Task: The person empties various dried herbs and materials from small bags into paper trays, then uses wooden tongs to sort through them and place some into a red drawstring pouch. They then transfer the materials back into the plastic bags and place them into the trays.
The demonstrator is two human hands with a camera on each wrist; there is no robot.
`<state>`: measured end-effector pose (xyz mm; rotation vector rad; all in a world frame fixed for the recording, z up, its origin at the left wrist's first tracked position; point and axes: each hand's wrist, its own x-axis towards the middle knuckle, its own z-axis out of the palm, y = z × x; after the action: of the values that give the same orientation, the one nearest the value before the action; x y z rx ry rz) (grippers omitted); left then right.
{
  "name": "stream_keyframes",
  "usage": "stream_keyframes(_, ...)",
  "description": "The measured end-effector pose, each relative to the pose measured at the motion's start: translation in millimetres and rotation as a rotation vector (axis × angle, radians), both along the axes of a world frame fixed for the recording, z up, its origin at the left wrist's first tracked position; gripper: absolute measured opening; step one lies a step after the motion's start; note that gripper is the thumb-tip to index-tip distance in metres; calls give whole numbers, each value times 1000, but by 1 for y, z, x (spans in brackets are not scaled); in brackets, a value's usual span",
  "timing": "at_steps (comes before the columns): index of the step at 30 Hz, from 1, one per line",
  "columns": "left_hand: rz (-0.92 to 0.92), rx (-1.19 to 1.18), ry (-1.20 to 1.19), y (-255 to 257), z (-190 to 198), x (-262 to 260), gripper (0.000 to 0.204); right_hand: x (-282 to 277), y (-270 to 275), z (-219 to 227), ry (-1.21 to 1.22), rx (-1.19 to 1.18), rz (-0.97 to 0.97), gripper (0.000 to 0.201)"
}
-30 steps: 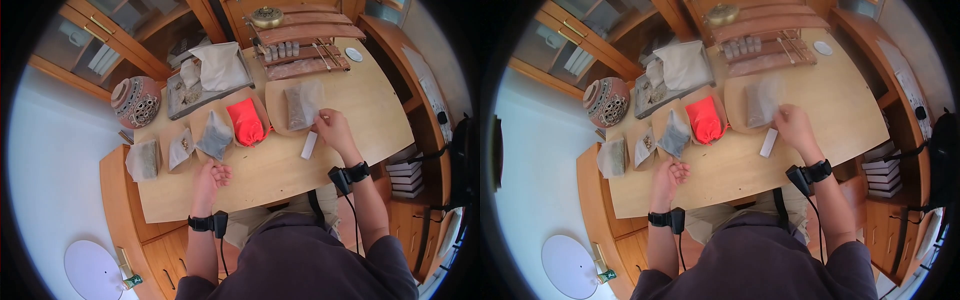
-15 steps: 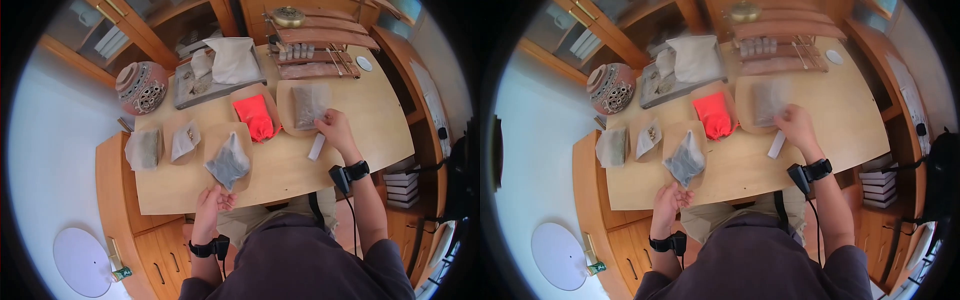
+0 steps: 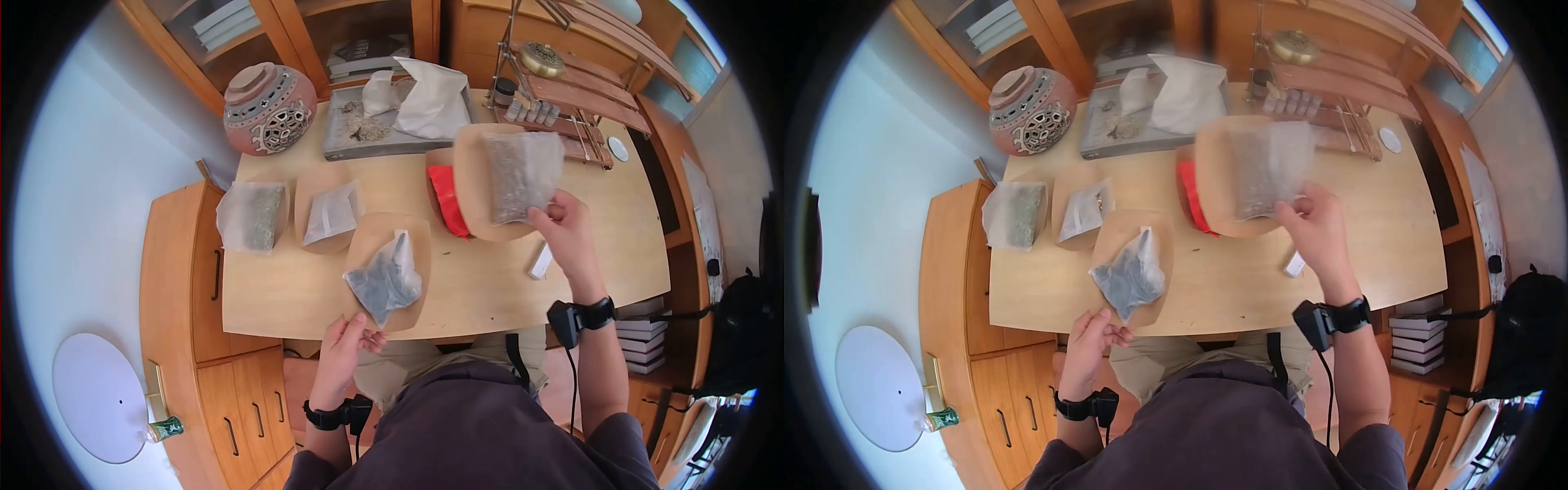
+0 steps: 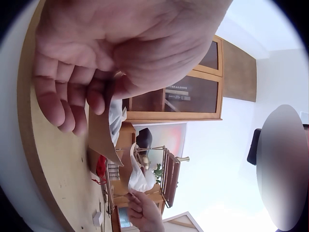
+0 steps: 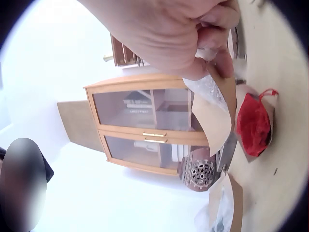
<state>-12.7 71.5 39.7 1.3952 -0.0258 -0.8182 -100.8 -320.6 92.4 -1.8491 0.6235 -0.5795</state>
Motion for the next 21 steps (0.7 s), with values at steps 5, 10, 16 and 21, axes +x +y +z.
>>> stream_keyframes(5,51,6,-35,23,-1,-6,30,64,44,-2,23,-48,135,14)
stream_keyframes(10,23,2,-74,52,-6,-22,30,107,77,-17,162,-287,147,22)
stream_keyframes(16,-4,15,-67,64,-9,-34,30,114,107,-8,429,-505,187,33)
stream_keyframes(21,-40,8,-75,54,-4,-33,30,92,109,9,407,-585,92,37)
